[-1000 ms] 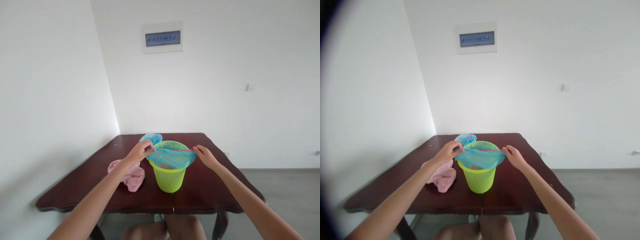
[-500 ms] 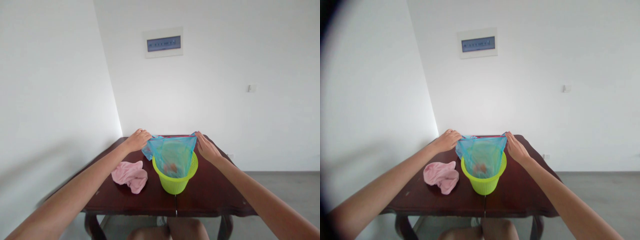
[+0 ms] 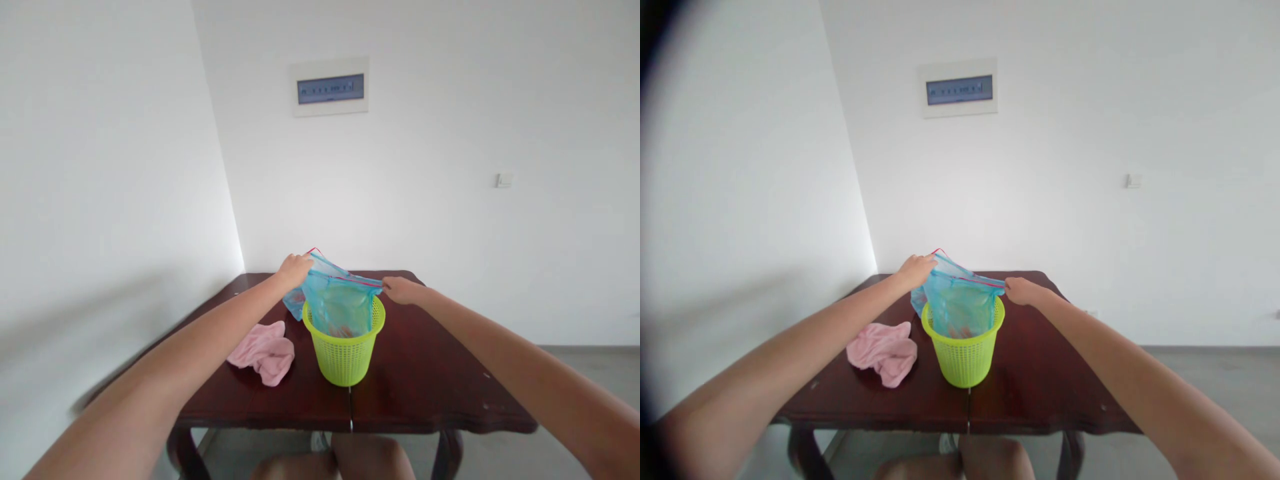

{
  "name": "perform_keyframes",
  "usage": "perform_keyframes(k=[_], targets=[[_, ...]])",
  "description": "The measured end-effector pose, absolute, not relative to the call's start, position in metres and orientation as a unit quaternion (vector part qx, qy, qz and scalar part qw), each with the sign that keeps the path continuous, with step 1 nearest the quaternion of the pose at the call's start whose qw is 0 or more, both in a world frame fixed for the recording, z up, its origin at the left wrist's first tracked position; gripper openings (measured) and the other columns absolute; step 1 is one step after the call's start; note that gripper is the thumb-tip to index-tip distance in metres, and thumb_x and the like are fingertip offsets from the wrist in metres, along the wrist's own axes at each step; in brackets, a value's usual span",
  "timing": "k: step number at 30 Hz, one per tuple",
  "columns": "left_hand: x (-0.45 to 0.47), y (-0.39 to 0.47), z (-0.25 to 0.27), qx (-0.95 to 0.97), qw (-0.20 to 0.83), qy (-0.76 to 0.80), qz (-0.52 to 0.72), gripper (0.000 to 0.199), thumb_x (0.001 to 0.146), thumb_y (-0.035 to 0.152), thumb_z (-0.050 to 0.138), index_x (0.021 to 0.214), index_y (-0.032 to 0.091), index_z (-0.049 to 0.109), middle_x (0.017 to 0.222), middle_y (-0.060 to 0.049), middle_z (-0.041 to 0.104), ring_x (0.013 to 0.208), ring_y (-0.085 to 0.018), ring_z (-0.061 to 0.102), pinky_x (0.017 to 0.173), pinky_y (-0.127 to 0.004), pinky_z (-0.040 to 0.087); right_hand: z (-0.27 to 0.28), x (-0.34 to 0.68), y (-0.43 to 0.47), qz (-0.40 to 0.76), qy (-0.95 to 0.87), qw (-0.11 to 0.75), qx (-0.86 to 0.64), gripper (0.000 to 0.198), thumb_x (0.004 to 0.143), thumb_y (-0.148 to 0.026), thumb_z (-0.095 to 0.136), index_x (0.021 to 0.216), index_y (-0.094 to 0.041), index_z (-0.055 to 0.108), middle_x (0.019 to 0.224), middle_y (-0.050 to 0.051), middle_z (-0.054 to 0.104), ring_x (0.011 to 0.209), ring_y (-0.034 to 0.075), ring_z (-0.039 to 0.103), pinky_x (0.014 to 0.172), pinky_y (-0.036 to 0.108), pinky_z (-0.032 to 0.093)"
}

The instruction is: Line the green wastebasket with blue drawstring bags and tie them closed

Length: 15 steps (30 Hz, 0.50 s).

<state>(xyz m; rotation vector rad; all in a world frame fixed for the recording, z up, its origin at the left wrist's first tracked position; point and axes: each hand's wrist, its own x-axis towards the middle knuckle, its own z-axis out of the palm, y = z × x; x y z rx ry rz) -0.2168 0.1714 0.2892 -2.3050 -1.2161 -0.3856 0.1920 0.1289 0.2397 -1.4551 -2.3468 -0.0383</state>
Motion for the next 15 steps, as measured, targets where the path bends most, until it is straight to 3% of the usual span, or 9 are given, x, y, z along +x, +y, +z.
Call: perform_keyframes(k=[3,5,7,10,15], targets=[[-0.207,0.176,0.3,-0.833,0.286,-0.456,-0.132,0.027,0.104,0.006,0.06,0.099,0.02,0.082,0.124,-0.017,0.083,0.109,-0.032,0.075,0.095,-0.042,0.048,0.251,0.186,0.122,-0.075,-0.824,0.242,-0.507,0.034,0.113,-0.009,0.051,0.133,-0.016,0.077,0.141,0.021,0.081,0.132,0.031,0.078,0.118,0.043,0.06],[-0.211,0.171,0.308,-0.826,0.303,-0.458,-0.13,0.027,0.105,0.006,0.06,0.101,0.02,0.082,0.128,-0.017,0.082,0.115,-0.034,0.075,0.098,-0.044,0.047,0.254,0.19,0.11,-0.11,-0.813,0.276,-0.501,0.046,0.113,-0.005,0.041,0.148,-0.014,0.069,0.156,0.023,0.073,0.147,0.032,0.069,0.129,0.048,0.054],[-0.223,0.161,0.316,-0.812,0.317,-0.472,-0.13,0.026,0.106,0.007,0.061,0.112,0.018,0.084,0.128,-0.02,0.082,0.112,-0.036,0.076,0.098,-0.046,0.046,0.253,0.202,0.094,-0.15,-0.81,0.294,-0.484,0.048,0.11,-0.003,0.041,0.147,-0.016,0.069,0.15,0.022,0.075,0.144,0.033,0.068,0.126,0.051,0.056],[-0.242,0.14,0.325,-0.788,0.334,-0.501,-0.13,0.028,0.113,0.017,0.059,0.129,0.014,0.082,0.122,-0.023,0.082,0.103,-0.039,0.077,0.096,-0.049,0.046,0.249,0.226,0.066,-0.217,-0.822,0.305,-0.43,0.04,0.109,-0.005,0.046,0.133,-0.022,0.073,0.129,0.017,0.08,0.125,0.033,0.073,0.11,0.048,0.064],[-0.256,0.099,0.345,-0.787,0.376,-0.477,-0.105,0.032,0.115,0.019,0.054,0.125,0.018,0.084,0.119,-0.019,0.08,0.11,-0.038,0.076,0.095,-0.049,0.049,0.256,0.247,0.02,-0.251,-0.836,0.347,-0.342,0.03,0.117,-0.015,0.05,0.131,-0.024,0.075,0.123,0.014,0.081,0.114,0.032,0.075,0.102,0.049,0.065]])
